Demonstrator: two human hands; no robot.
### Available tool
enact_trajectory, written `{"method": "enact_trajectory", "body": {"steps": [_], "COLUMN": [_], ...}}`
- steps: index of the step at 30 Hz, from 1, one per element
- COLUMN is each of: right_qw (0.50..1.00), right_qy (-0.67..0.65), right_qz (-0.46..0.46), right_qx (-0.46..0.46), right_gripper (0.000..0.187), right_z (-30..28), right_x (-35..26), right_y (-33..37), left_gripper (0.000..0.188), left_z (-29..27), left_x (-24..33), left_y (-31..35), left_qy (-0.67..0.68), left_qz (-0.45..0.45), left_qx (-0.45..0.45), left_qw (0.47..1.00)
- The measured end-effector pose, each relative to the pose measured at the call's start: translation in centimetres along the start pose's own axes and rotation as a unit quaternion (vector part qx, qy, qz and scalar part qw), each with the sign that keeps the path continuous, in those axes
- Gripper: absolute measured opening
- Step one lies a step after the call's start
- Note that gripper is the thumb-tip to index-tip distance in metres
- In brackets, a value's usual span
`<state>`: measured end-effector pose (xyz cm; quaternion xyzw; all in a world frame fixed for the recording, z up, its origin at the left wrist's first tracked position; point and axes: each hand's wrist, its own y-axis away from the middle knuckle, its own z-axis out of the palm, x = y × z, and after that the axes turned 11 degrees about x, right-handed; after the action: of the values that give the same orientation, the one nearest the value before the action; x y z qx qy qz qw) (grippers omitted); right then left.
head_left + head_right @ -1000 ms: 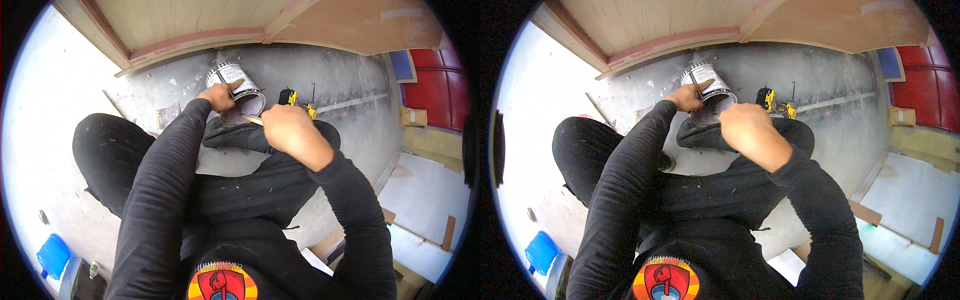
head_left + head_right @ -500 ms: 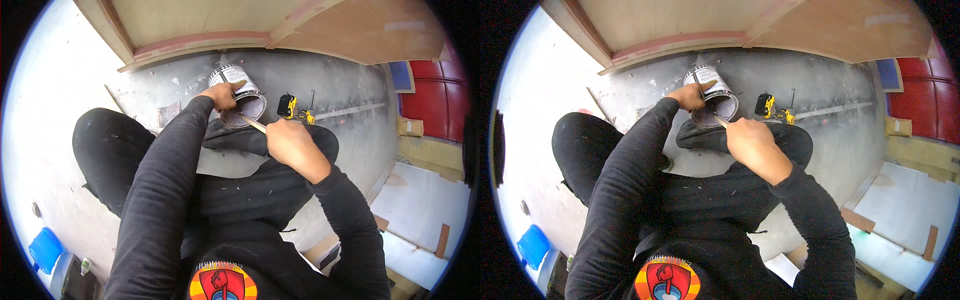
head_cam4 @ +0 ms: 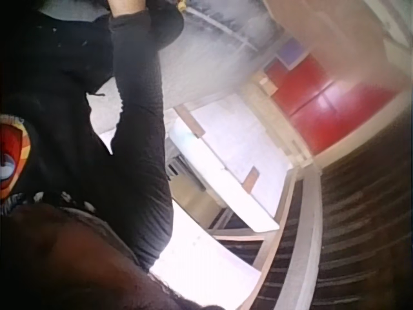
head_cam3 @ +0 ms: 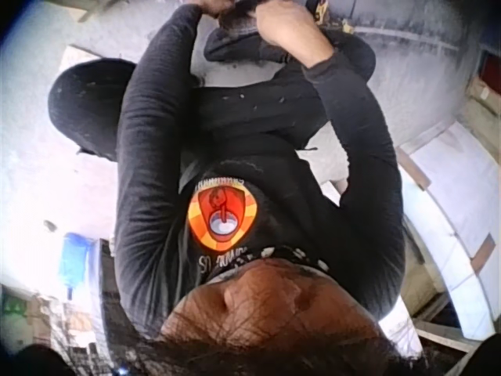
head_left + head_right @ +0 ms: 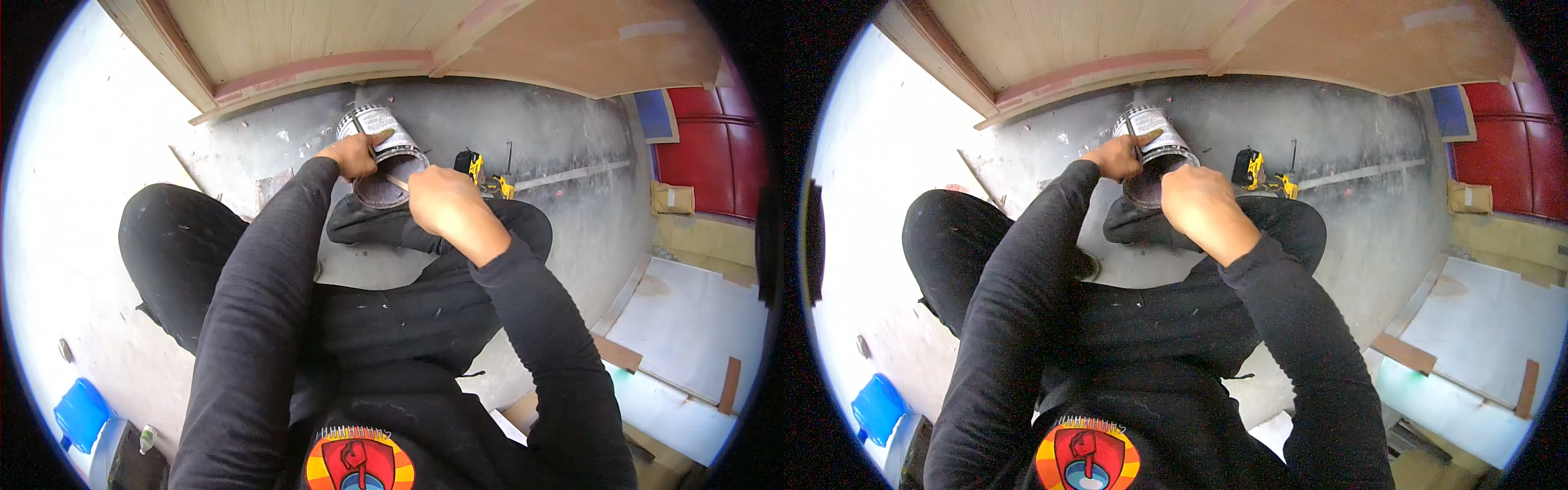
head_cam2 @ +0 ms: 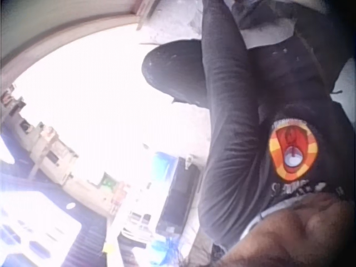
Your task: Mix paint in a bucket using a wooden stick in a workshop setting.
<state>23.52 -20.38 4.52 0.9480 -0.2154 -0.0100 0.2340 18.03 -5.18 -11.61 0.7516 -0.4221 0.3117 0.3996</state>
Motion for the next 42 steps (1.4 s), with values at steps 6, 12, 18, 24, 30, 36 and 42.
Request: {"method": "enact_trajectory", "body": {"steps": [6,12,18,24,30,36,42], "right_qw": [0.999,0.997,0.984,0.983,0.99,0.993,0.992], "right_qy": [-0.02,0.053,0.157,0.147,0.104,0.039,0.009], "right_qz": [0.03,-0.037,-0.066,-0.055,-0.027,-0.045,-0.057], "right_qx": [0.025,0.042,0.06,0.097,0.096,0.105,0.109], "right_gripper": [0.023,0.019,0.019,0.016,0.018,0.017,0.018], "right_z": [5.0,-0.5,-5.3,-4.5,-3.4,-3.2,-2.5], "right_x": [1.9,1.8,2.7,4.6,5.4,4.2,4.5], "right_y": [-1.9,1.5,5.2,3.9,3.9,4.1,5.3], "left_gripper": [0.083,0.073,0.06,0.038,0.094,0.07,0.062], "left_z": [-0.5,-1.6,-2.7,-0.9,5.7,3.9,-1.1], "left_x": [1.6,1.4,3.3,1.5,-0.7,-2.3,-1.2], "left_y": [0.2,-0.9,-1.9,-3.1,-2.8,-3.5,-2.0], "left_qy": [0.045,-0.04,-0.097,-0.067,0.147,0.163,0.032], "left_qz": [-0.002,-0.002,0.047,0.078,-0.062,-0.148,-0.041], "left_qx": [-0.007,0.014,0.041,0.261,0.31,0.413,0.297], "left_qw": [0.999,0.999,0.993,0.96,0.937,0.884,0.953]}}
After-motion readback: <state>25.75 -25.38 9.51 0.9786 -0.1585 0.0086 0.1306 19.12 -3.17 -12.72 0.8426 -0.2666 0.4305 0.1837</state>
